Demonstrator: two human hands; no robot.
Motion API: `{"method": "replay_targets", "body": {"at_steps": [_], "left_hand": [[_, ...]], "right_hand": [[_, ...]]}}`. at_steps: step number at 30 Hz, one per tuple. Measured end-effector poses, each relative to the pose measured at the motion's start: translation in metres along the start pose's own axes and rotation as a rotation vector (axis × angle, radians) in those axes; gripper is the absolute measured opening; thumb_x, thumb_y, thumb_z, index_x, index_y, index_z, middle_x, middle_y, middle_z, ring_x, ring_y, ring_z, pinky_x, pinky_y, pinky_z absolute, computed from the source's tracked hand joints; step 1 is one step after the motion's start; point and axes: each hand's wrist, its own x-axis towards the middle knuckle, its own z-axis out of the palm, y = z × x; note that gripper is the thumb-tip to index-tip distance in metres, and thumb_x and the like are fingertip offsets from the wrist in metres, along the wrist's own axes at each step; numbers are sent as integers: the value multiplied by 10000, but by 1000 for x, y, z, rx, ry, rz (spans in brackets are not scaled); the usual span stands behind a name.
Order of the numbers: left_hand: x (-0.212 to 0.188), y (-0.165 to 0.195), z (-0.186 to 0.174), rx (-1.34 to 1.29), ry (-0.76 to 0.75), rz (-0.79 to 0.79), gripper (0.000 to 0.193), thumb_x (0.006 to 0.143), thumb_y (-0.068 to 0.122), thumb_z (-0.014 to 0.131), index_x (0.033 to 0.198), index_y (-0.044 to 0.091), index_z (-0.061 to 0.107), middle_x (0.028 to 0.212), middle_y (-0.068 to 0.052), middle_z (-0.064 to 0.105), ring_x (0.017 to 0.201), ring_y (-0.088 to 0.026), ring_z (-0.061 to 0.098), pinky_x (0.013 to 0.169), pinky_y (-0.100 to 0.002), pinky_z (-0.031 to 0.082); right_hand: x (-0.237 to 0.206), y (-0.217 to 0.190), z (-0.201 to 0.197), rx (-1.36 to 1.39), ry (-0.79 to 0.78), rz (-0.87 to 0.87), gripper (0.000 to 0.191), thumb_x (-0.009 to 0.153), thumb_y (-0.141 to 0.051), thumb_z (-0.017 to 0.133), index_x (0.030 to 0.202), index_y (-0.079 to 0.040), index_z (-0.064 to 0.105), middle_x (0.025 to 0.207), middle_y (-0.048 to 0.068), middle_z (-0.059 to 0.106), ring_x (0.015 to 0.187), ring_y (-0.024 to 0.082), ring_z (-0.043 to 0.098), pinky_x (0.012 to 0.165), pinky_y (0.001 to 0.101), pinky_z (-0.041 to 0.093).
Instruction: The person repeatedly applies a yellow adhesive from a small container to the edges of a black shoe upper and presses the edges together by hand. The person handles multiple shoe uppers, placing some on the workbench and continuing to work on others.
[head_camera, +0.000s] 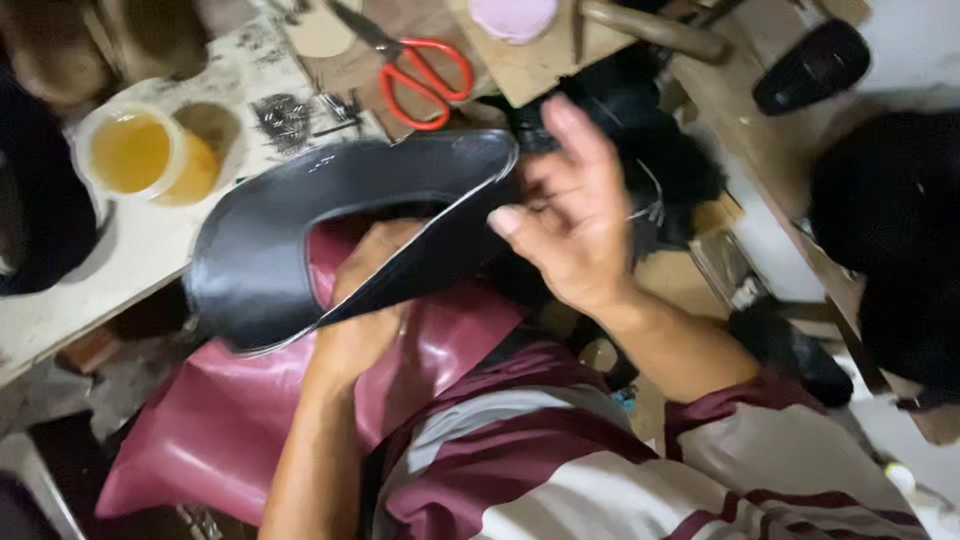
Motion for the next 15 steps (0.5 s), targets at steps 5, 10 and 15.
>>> {"method": "replay_targets", "body": {"at_steps": [5, 10, 15], "left_hand": [[8, -38, 30, 483, -140, -73, 275, 910, 167, 670, 1172, 91, 710, 960, -124, 708, 873, -314, 662, 793, -441, 517], [-11, -72, 47, 813, 23, 95, 152, 866, 161, 705, 991, 76, 722, 950, -107, 698, 862, -297, 630, 774, -439, 494], [-19, -81, 52, 802, 57, 207, 212, 848, 164, 706, 1044, 89, 736, 1015, -83, 718, 908, -276, 638, 786, -415, 480]], "right_hand": [[-11, -32, -103, -362, 89, -238, 726, 1064, 43, 693, 1622, -84, 246, 1185, 179, 698, 993, 191, 702, 893, 309, 603], [-58, -9, -150, -831, 265, 103, 724, 950, -64, 811, 1563, -31, 428, 1174, 209, 704, 948, 202, 695, 782, 308, 585], [-96, 67, -188, -1060, 230, 569, 707, 856, -200, 795, 1485, -54, 508, 1098, 154, 747, 779, 210, 722, 733, 331, 589]]}}
